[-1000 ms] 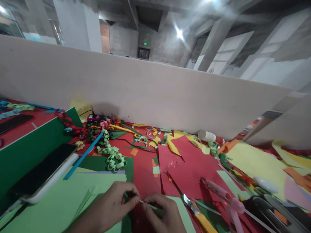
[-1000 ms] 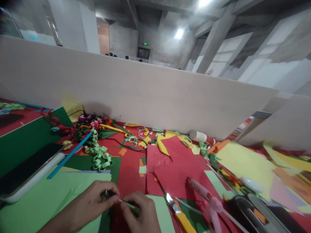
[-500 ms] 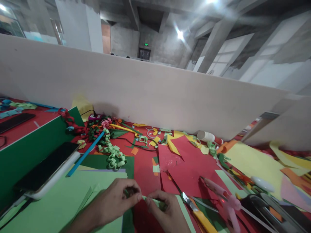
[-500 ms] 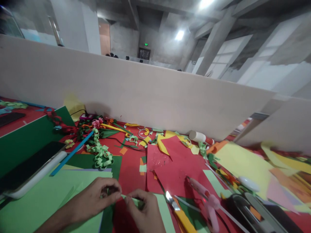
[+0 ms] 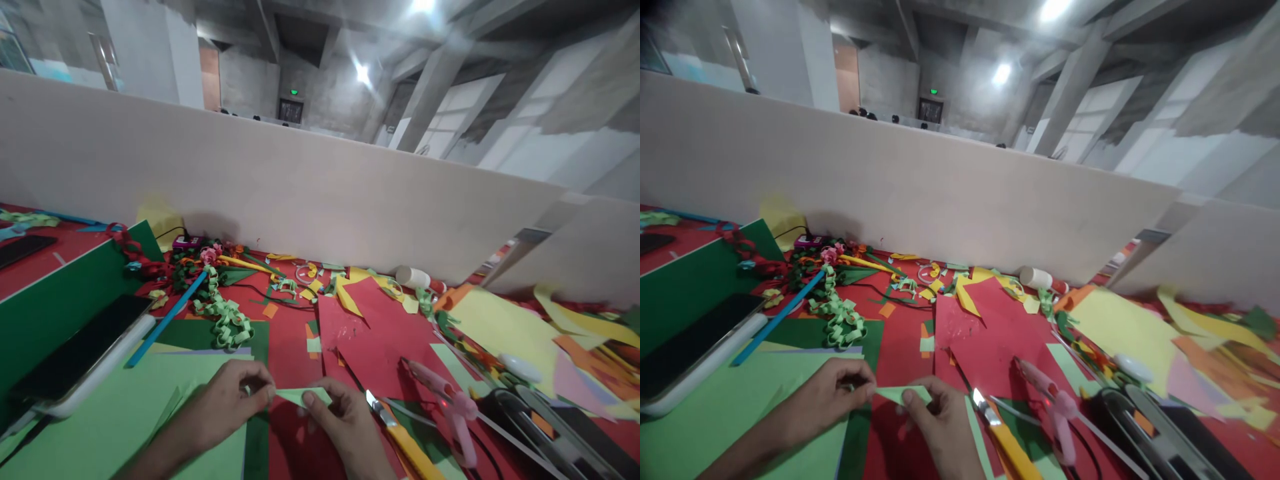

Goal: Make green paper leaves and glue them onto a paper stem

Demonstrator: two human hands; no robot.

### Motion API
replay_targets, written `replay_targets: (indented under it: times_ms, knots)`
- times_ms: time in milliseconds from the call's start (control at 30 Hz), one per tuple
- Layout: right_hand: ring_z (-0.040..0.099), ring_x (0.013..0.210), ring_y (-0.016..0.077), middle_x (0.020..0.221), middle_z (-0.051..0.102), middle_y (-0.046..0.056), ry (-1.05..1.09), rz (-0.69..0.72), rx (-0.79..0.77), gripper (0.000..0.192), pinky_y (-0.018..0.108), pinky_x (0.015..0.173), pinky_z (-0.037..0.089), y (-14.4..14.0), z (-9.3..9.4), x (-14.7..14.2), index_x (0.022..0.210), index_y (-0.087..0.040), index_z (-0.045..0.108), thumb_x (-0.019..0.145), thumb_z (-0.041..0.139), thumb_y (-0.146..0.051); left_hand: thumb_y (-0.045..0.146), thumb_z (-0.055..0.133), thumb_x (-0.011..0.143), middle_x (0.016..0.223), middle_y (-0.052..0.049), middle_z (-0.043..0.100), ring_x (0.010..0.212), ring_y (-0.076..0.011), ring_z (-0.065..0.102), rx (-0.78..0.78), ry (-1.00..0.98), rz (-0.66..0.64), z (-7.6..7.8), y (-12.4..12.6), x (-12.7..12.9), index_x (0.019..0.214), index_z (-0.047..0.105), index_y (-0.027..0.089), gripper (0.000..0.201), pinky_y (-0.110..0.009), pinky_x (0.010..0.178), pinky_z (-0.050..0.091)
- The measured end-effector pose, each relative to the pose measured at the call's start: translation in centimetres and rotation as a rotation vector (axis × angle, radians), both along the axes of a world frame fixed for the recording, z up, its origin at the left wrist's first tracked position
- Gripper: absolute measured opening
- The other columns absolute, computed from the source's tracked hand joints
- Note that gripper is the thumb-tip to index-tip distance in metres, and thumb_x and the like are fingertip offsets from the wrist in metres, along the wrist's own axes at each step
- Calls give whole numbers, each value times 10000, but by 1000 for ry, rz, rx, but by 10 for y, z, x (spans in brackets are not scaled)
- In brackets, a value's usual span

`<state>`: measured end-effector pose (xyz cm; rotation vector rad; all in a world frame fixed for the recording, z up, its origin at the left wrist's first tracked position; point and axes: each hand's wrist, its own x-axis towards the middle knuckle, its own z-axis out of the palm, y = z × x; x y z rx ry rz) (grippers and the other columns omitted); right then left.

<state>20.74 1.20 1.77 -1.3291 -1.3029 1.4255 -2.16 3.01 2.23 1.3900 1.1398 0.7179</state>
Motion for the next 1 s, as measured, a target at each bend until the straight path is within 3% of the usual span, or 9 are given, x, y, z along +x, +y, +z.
replay_targets:
  times_ms: [67,133,300,467,567,667,833,1000]
  knots:
    - [661,547,163,667,721,41,-12,15,-9,496,249,563,447,-1,-2,-1,797,-159,725,782,780,-652,513,706,872,913,-55,739,780,-190,653,-48,-27,-22,0,-3,2,1061,741,169,394,-247,633,468]
    - [659,553,166,669,710,36,-11,21,-14,500,251,559,446,-2,-3,-3,818,-159,719,781,780,-654,548,701,872,871,-63,743,691,-167,636,-121,-46,-64,1,-5,6,1080,743,153,449,-223,537,418]
    - [596,575,137,645,666,-3,82,-33,31,512,238,576,441,-1,-4,-3,959,-165,725,771,809,-634,683,681,831,687,-73,739,521,-136,607,-157,-128,-58,2,-6,17,765,707,132,556,-228,485,412]
    - [530,550,112,627,622,-23,179,-40,40,486,229,561,418,-1,-6,-7,1000,-159,738,815,792,-605,727,718,794,686,-90,762,547,-162,673,-155,-238,0,-1,-6,20,769,716,129,599,-260,545,498]
    - [508,520,109,630,646,1,216,-53,35,494,230,518,386,-1,-9,-12,881,-152,742,780,807,-631,708,744,794,734,-115,787,592,-179,710,-158,-288,-4,-2,-8,22,793,739,117,590,-265,567,519]
    - [513,520,118,605,654,19,150,-88,35,507,240,526,387,-2,-11,-13,732,-149,713,789,789,-647,681,750,814,814,-152,812,670,-204,750,-185,-337,-39,-2,-11,24,848,779,102,581,-280,626,554]
    - [564,585,152,669,709,44,87,-112,19,494,265,573,415,-3,-9,-7,732,-155,714,805,776,-640,632,743,860,974,-186,820,810,-229,783,-224,-404,-69,-1,-12,25,958,794,95,548,-299,725,581]
    - [527,554,141,617,676,24,58,-142,23,525,262,555,381,-2,-6,-7,693,-157,698,784,774,-669,669,721,854,1073,-195,796,881,-256,783,-216,-423,-82,1,-15,24,1034,757,107,592,-323,761,586]
